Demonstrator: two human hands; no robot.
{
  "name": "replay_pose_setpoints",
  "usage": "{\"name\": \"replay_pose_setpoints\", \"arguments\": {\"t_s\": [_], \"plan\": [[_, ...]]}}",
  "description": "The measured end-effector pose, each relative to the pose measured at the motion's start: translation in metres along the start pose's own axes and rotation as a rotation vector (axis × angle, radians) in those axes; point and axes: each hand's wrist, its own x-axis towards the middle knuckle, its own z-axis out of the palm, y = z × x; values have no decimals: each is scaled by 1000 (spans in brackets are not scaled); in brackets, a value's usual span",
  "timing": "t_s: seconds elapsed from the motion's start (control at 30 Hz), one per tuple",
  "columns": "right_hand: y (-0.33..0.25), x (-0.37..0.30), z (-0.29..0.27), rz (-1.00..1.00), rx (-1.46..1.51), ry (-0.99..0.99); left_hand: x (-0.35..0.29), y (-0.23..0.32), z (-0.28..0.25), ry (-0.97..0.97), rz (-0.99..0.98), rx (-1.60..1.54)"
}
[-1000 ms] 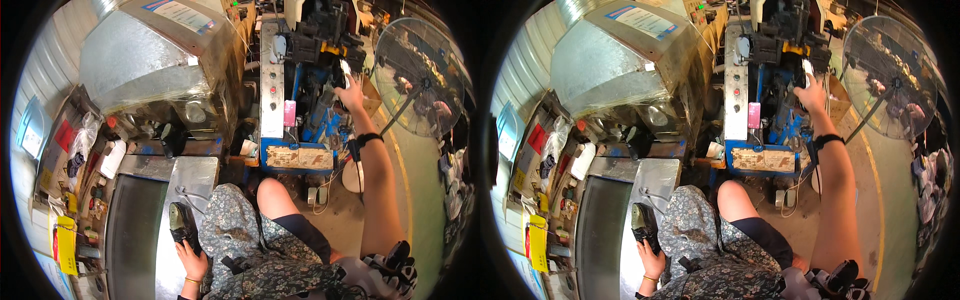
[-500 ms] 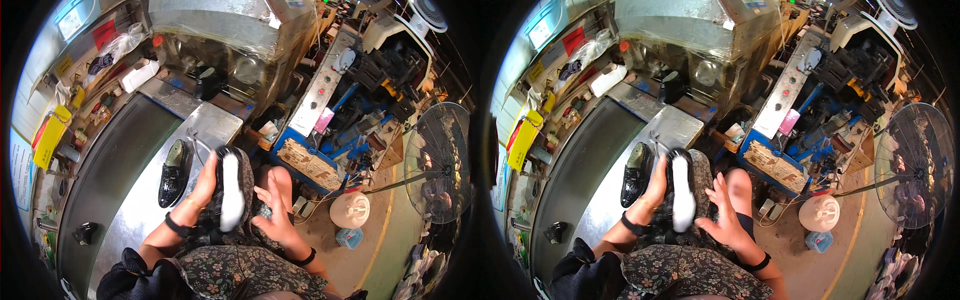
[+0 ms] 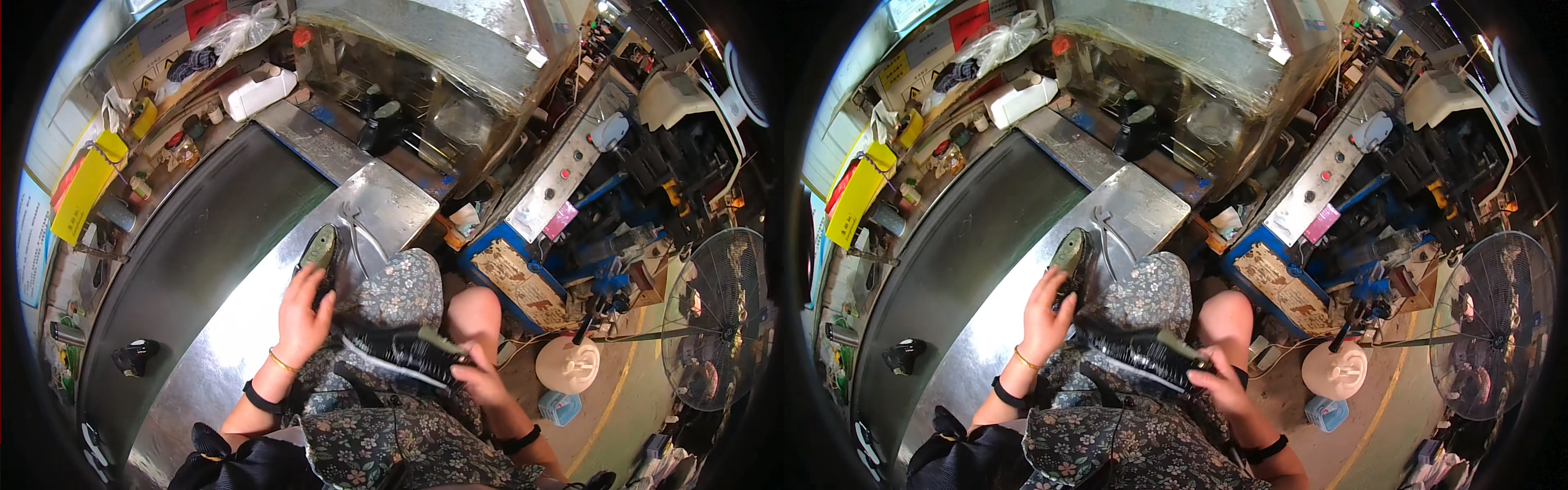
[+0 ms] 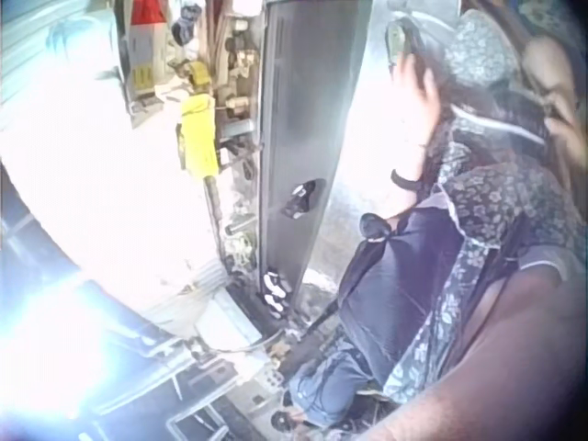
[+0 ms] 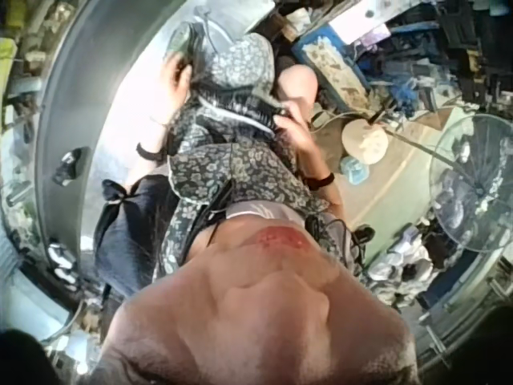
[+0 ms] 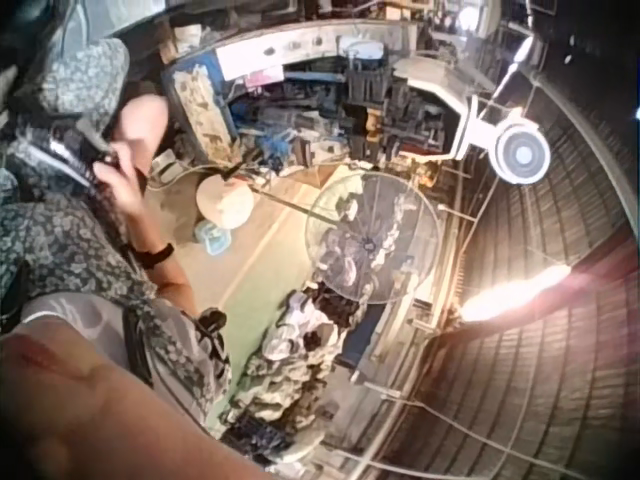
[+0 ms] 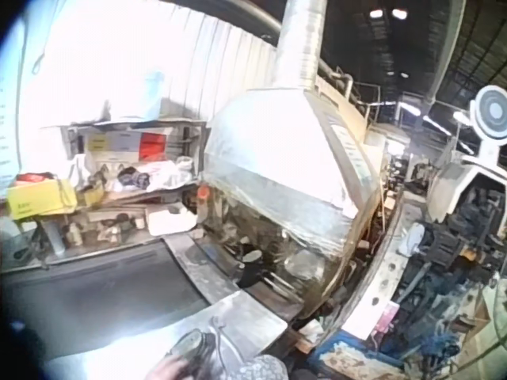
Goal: Inspecting and preparing shoe components, using a machine to process the upper and sole.
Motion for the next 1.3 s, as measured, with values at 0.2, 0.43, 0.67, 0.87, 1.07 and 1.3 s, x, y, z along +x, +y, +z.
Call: {"name": "replay_pose_setpoints", "arguments": {"t_s": [0.2, 0.43, 0.67, 0.87, 1.07, 1.3], "plan": [[-88, 119, 46, -373, 68, 264, 13, -61, 9, -137, -161, 89], [-88, 357, 36, -619, -956, 461, 36, -83, 35, -87, -385, -121], [-41, 173, 127, -233, -72, -318, 19, -17, 23, 164, -997, -1292], [-106, 75, 52, -65, 228, 53, 11, 76, 60, -518, -504, -1342], [-168, 6, -101, -837, -420, 664, -25, 74, 88, -1005, -193, -1140], [-284, -27, -249, -611, -1355, 1347, -45, 14, 78, -817, -382, -819]]}}
